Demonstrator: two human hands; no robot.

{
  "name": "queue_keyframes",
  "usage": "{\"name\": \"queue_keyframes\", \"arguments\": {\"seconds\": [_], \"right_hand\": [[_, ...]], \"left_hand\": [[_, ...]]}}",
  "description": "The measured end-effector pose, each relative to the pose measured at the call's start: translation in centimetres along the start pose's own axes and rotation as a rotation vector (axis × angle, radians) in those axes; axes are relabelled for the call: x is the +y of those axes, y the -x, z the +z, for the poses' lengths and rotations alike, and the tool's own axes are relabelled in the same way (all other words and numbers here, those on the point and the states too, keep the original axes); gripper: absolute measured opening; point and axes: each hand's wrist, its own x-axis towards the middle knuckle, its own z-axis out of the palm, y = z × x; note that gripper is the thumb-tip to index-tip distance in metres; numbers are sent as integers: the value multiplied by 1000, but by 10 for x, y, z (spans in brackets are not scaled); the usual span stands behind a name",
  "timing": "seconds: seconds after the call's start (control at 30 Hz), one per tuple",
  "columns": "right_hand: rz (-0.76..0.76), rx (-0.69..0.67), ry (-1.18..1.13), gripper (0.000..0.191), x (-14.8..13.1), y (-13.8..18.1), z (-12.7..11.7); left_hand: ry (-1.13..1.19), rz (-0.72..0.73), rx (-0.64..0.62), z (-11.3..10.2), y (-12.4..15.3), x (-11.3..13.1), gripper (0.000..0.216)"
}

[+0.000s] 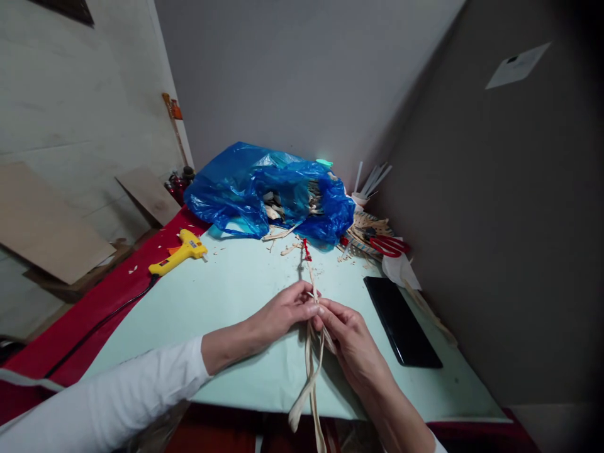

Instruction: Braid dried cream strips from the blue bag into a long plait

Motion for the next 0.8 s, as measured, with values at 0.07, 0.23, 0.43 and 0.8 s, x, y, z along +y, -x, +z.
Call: {"name": "queue_keyframes", "arguments": {"seconds": [0.07, 0.23, 0.43, 0.8], "right_hand": [[-32, 2, 30, 30, 2, 0, -1], [-51, -19, 126, 24, 4, 4, -2], [-73, -91, 306, 32, -4, 6, 1], [-206, 46, 892, 24, 6, 16, 6]], "left_hand": [[155, -47, -110, 0, -4, -7, 21], [183, -93, -128, -2, -4, -7, 22], [147, -165, -133, -11, -6, -6, 28], [212, -384, -128, -17, -3, -2, 17]]}}
